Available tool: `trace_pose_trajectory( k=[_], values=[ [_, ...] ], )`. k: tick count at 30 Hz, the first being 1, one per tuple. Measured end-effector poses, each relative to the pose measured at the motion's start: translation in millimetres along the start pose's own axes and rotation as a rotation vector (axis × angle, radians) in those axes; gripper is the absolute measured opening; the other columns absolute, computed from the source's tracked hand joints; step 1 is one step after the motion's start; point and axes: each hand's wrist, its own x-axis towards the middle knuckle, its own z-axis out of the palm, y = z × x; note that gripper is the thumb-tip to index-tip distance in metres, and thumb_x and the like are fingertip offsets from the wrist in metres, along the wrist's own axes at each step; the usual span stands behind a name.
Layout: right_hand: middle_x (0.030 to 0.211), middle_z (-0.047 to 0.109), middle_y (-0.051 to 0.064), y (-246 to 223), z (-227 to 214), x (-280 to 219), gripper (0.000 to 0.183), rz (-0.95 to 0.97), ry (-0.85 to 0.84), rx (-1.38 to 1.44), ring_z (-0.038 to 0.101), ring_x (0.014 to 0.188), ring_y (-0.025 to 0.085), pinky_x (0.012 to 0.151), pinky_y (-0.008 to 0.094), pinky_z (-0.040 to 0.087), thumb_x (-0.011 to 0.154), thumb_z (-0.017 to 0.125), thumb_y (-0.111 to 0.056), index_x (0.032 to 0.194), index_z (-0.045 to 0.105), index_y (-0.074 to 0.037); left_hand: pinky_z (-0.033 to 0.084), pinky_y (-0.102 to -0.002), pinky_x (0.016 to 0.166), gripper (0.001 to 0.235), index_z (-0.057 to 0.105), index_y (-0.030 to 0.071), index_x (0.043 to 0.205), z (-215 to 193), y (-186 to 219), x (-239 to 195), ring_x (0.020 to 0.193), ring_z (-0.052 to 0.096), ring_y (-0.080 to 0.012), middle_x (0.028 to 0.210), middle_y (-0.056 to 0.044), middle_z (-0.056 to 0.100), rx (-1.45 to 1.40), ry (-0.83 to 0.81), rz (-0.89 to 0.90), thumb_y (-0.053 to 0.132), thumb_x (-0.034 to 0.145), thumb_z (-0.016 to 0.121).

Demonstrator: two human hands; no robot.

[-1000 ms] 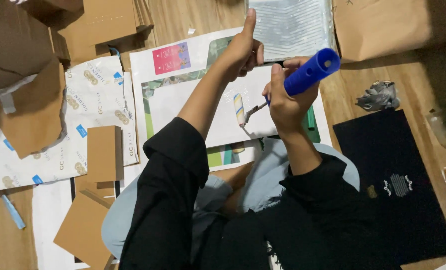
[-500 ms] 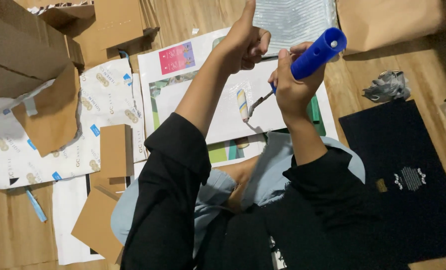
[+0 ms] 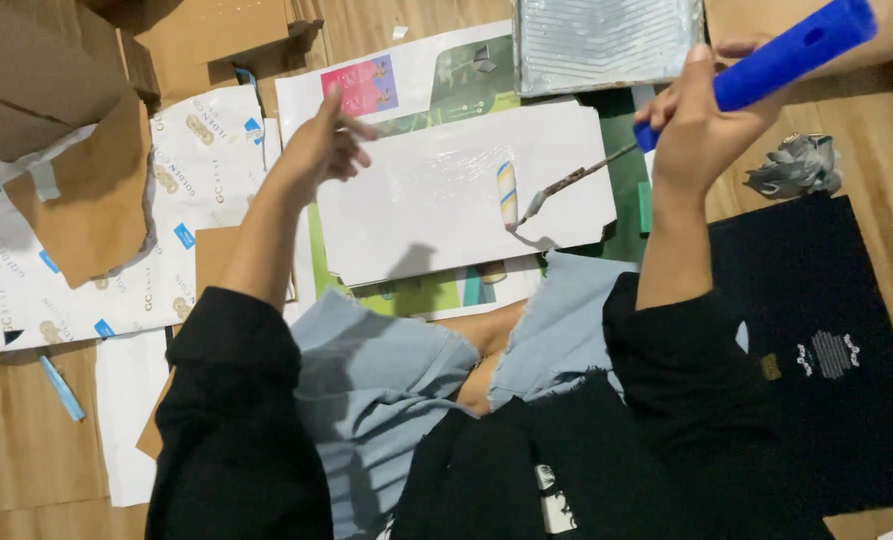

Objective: Assembling a folder by applying glue to a base sheet with a roller and attaching cardboard panels.

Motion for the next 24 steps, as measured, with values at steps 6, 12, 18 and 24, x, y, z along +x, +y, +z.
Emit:
trace_pose_trajectory(
  k=[6, 12, 18, 24],
  values=[
    [0.067, 0.044, 0.014, -10, 11, -4, 0.02, -0.195, -0.122, -0.112, 0.049, 0.051, 0.023, 0.057, 0.036, 0.054, 0.104, 0.055, 0.004, 0.107, 0.039, -0.008, 0.048, -0.035, 0.072, 0.049, 0.055, 0.001, 0.111, -73, -104, -14, 0.081, 0.059, -0.025, 0.098, -0.017, 0.064, 0.223, 0.262, -0.267, 0.042, 0.096, 0.032],
    [0.066, 0.042, 0.014, -16, 27, -17, 0.02, -0.174, -0.141, -0.104, 0.046, 0.049, 0.021, 0.054, 0.035, 0.05, 0.105, 0.053, 0.006, 0.107, 0.038, -0.007, 0.042, -0.045, 0.095, 0.056, 0.039, 0.013, 0.137, -73, -156, -20, 0.122, 0.046, -0.032, 0.14, -0.014, 0.04, 0.518, 0.133, -0.493, 0.046, 0.091, 0.039],
    [0.076, 0.047, 0.014, -7, 24, -20, 0.022, -0.183, -0.175, -0.152, 0.052, 0.056, 0.023, 0.059, 0.033, 0.054, 0.109, 0.055, 0.006, 0.112, 0.038, -0.009, 0.035, -0.045, 0.1, 0.06, 0.038, 0.012, 0.138, -80, -182, 4, 0.123, 0.044, -0.0326, 0.137, -0.013, 0.046, 0.64, 0.041, -0.308, 0.047, 0.09, 0.041],
    [0.073, 0.043, 0.014, -4, 20, -18, 0.022, -0.201, -0.146, -0.135, 0.047, 0.053, 0.023, 0.057, 0.038, 0.054, 0.108, 0.056, 0.003, 0.113, 0.039, -0.011, 0.03, -0.047, 0.106, 0.059, 0.033, 0.011, 0.141, -73, -171, -4, 0.132, 0.036, -0.032, 0.147, -0.012, 0.034, 0.758, -0.074, -0.401, 0.045, 0.092, 0.037]
  ],
)
